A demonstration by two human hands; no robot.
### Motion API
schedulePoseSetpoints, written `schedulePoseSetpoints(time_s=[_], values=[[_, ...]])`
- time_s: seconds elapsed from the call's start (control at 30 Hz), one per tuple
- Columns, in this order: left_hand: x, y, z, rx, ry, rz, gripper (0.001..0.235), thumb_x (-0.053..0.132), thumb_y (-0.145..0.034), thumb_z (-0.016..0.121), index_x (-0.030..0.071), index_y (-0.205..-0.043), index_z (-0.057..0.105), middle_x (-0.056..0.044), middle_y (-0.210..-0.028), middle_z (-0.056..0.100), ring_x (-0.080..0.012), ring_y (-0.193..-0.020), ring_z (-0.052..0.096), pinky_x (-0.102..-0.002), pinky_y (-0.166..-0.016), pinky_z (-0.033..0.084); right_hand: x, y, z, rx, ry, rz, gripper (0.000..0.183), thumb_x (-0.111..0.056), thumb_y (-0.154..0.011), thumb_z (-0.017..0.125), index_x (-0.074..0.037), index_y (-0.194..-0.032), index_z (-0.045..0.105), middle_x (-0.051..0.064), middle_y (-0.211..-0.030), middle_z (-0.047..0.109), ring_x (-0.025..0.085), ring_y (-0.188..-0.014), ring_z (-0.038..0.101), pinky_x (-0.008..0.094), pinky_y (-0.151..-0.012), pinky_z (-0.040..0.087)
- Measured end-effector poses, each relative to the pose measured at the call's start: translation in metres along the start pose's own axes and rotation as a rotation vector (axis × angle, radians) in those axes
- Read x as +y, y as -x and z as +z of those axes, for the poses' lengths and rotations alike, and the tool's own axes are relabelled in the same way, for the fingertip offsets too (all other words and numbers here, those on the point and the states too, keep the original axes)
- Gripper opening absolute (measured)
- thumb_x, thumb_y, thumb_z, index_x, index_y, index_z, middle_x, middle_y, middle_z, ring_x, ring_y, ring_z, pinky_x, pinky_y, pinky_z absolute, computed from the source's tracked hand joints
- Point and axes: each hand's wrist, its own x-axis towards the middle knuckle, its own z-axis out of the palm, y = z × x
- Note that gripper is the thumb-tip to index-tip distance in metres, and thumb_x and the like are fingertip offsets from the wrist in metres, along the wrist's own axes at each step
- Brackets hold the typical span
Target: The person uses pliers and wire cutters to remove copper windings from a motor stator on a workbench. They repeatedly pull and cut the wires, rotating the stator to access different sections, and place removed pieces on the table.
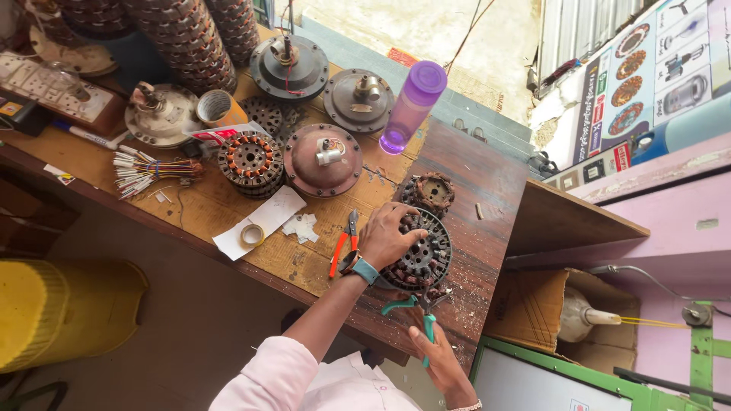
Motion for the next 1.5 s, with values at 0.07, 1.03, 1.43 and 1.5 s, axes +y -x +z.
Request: schedulePoseSetpoints(time_s=[0.07, 1.03, 1.43, 1.5], values=[[0.001, -0.003, -0.002, -0.008, -0.014, 0.017, 0.048, 0.046, -0.076, 0.082, 0.018, -0.114, 0.073, -0.007, -0.126, 0.065, -0.0302, -0.123, 0.057, -0.044, -0.105, 0.044, 0.000, 0.000, 0.000, -0.220, -0.328, 0.082, 0.057, -0.028, -0.093, 0.065, -0.007, -0.142, 0.044, 0.003, -0.129, 0.061, 0.024, -0.124, 0.057, 0.046, -0.115, 0.038], [0.005, -0.009, -0.001, -0.068, -0.036, -0.098, 0.050, 0.047, -0.077, 0.080, 0.021, -0.118, 0.070, -0.004, -0.129, 0.063, -0.0295, -0.125, 0.056, -0.045, -0.101, 0.046, -0.020, 0.020, 0.041, -0.396, -0.840, -0.054, 0.046, -0.025, -0.106, 0.055, -0.001, -0.143, 0.043, 0.011, -0.107, 0.058, 0.022, -0.098, 0.059, 0.043, -0.081, 0.053], [0.000, -0.009, 0.010, 0.013, 0.005, -0.112, 0.048, 0.045, -0.075, 0.082, 0.021, -0.114, 0.072, -0.003, -0.125, 0.068, -0.0264, -0.116, 0.063, -0.041, -0.094, 0.051, -0.012, 0.011, 0.030, 0.597, 0.668, -0.407, 0.023, -0.023, -0.100, 0.063, -0.007, -0.116, 0.063, 0.000, -0.078, 0.053, 0.014, -0.064, 0.047, 0.038, -0.057, 0.041], [0.000, -0.010, 0.009, 0.050, 0.001, -0.067, 0.047, 0.045, -0.075, 0.083, 0.020, -0.114, 0.072, -0.005, -0.124, 0.068, -0.0272, -0.117, 0.063, -0.042, -0.096, 0.050, 0.006, 0.018, 0.007, 0.490, 0.363, -0.508, 0.028, -0.026, -0.098, 0.063, -0.007, -0.118, 0.060, 0.000, -0.084, 0.059, 0.012, -0.073, 0.057, 0.035, -0.065, 0.050]])
